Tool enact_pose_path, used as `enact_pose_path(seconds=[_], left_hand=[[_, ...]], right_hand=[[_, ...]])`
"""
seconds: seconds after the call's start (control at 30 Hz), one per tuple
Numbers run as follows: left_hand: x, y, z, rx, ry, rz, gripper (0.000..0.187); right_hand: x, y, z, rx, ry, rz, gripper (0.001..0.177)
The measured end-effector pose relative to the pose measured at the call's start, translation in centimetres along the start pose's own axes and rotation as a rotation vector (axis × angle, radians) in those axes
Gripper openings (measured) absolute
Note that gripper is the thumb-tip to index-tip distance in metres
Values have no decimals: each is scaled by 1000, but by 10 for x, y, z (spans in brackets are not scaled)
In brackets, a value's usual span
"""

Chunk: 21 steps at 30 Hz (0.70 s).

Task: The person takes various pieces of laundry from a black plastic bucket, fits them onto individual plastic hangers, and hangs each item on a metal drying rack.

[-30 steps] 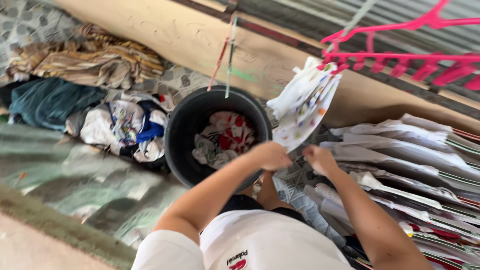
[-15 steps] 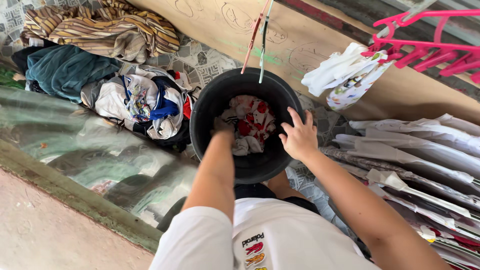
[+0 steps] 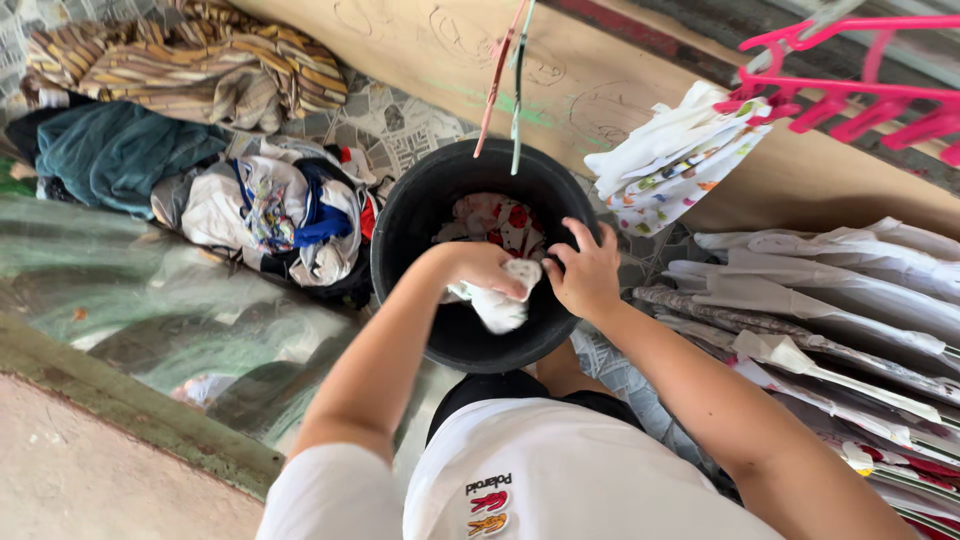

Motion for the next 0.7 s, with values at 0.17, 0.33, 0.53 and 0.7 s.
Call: enact_pose_path(seconds=[0.17,0.33,0.53,0.7], left_hand=[[-92,-89,-54,-195,-679,314,55],[-153,-103,-61,-448,-766,680,67],[-188,-83,-69,-392,-802,688,54],[-237,-68,-55,-355,-686,581,43]], right_hand=[[-28,7,-9,61,236,180,15],[-34,-11,-92,234,1757,418,57],[-130,-11,-200,-164,1542,793,33],[-158,-35,-250,-154,1813,735,37]])
Point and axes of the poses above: each hand's wrist, its own y-axis towards the middle knuckle, its own z-axis out of the palm, x = y × z, the point moved 4 cm from there along y, towards the middle knuckle, and after that the axes turned 14 degrees about -x, right-handed, at the moved point
